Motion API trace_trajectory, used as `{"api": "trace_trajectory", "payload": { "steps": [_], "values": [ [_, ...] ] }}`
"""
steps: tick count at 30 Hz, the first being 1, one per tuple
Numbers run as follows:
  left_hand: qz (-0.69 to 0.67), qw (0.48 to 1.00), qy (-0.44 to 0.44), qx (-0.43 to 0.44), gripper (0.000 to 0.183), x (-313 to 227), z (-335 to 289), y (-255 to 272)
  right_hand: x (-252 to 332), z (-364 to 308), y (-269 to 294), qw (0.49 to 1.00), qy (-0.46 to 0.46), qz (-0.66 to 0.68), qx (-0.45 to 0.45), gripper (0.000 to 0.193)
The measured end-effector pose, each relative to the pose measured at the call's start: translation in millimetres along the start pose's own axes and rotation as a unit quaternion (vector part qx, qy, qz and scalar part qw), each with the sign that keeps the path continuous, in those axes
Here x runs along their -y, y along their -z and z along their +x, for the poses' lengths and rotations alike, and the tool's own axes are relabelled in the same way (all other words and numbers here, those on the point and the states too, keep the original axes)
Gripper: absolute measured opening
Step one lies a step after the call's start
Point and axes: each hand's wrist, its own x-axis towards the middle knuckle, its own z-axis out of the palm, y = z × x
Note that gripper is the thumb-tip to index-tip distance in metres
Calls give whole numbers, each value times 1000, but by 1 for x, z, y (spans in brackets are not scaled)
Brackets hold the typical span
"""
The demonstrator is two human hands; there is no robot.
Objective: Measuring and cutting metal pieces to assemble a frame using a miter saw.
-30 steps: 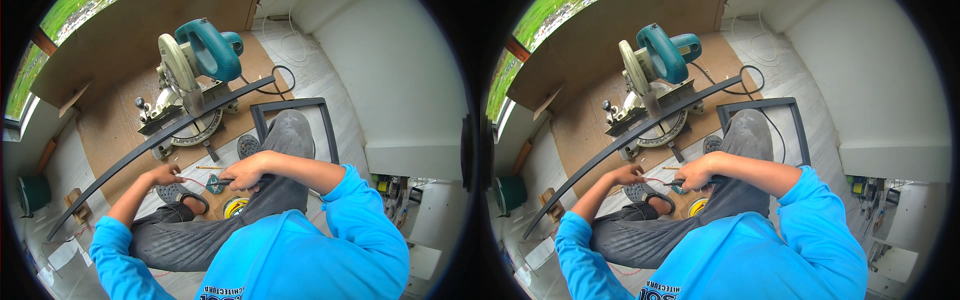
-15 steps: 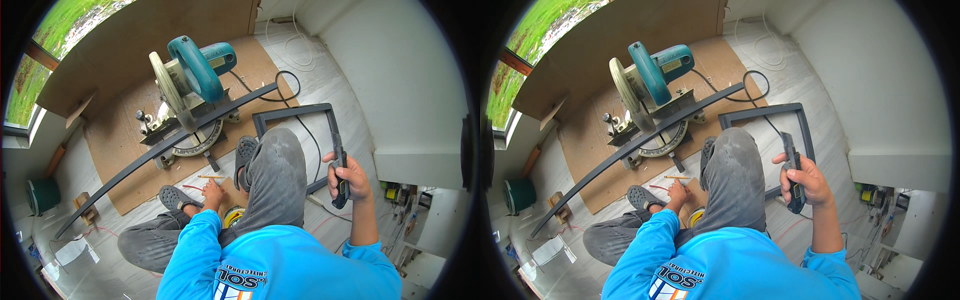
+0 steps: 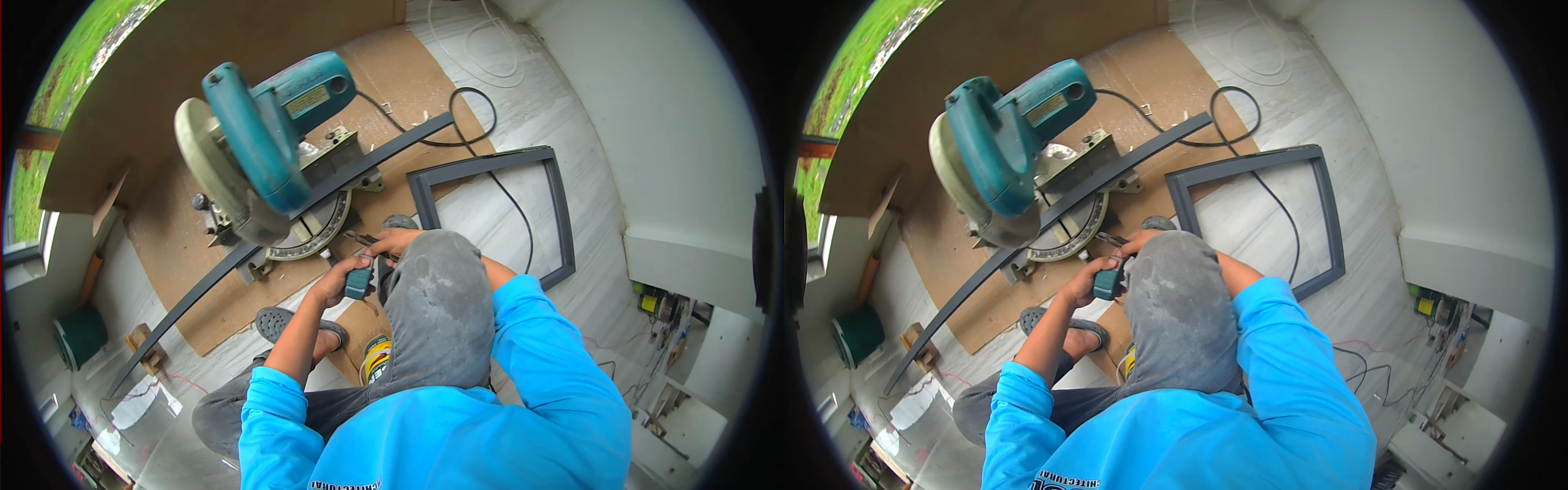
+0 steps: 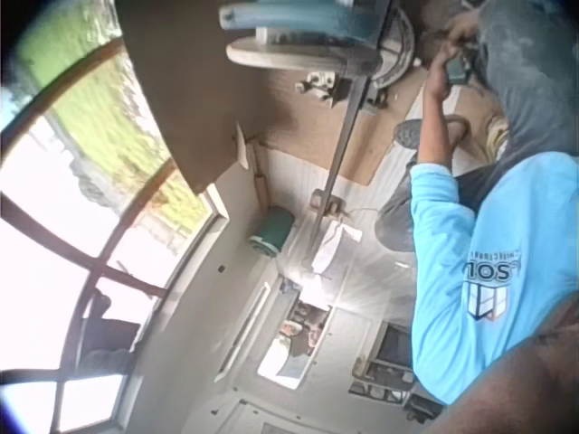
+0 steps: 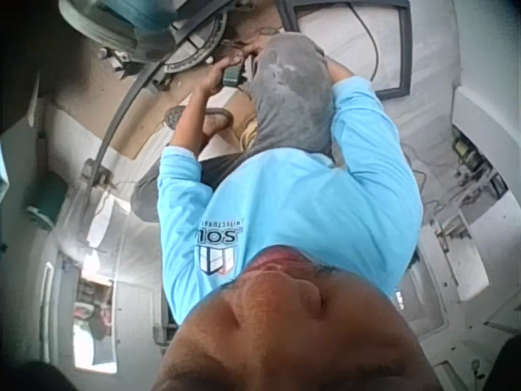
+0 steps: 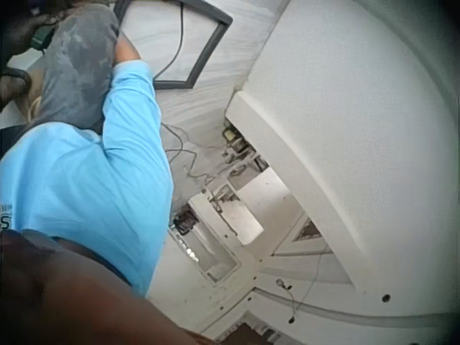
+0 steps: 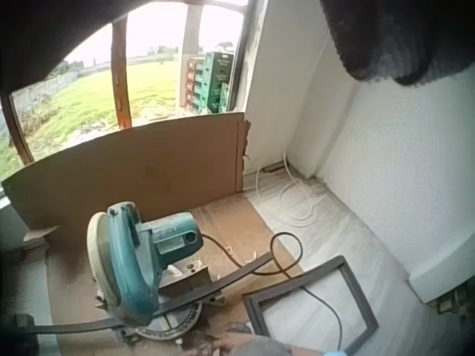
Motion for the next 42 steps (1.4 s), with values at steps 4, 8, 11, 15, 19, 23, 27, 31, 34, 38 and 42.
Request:
{"api": "trace_trajectory", "payload": {
  "steps": [4,8,11,15,19,23,27,31,34,38,42],
  "values": [
    [65,997,-2,-29,38,-17,3,10,21,6,13,954,-154,256,-2,26],
    [158,987,19,-22,32,-22,2,36,-3,8,33,930,-177,323,3,25],
    [275,957,0,-95,31,-34,-32,68,-43,3,85,891,-184,382,-161,23],
    [367,881,133,-267,35,-32,-85,162,-101,-9,180,810,-161,300,-477,22],
    [443,804,166,-361,47,-50,-135,169,-125,-22,244,702,-136,271,-644,22],
    [479,785,121,-373,48,-51,-121,188,-130,-9,255,713,-185,226,-637,22],
    [510,763,77,-390,50,-76,-74,194,-133,4,243,725,-178,185,-639,25],
    [526,729,53,-435,52,-89,-65,210,-124,27,236,739,-177,199,-619,23],
    [535,705,45,-463,53,-70,-71,223,-152,6,255,728,-200,144,-640,25],
    [544,667,37,-508,55,-37,-83,238,-159,2,261,724,-214,125,-643,28],
    [556,632,37,-538,57,-25,-98,254,-106,24,233,717,-230,38,-657,28]
  ]
}}
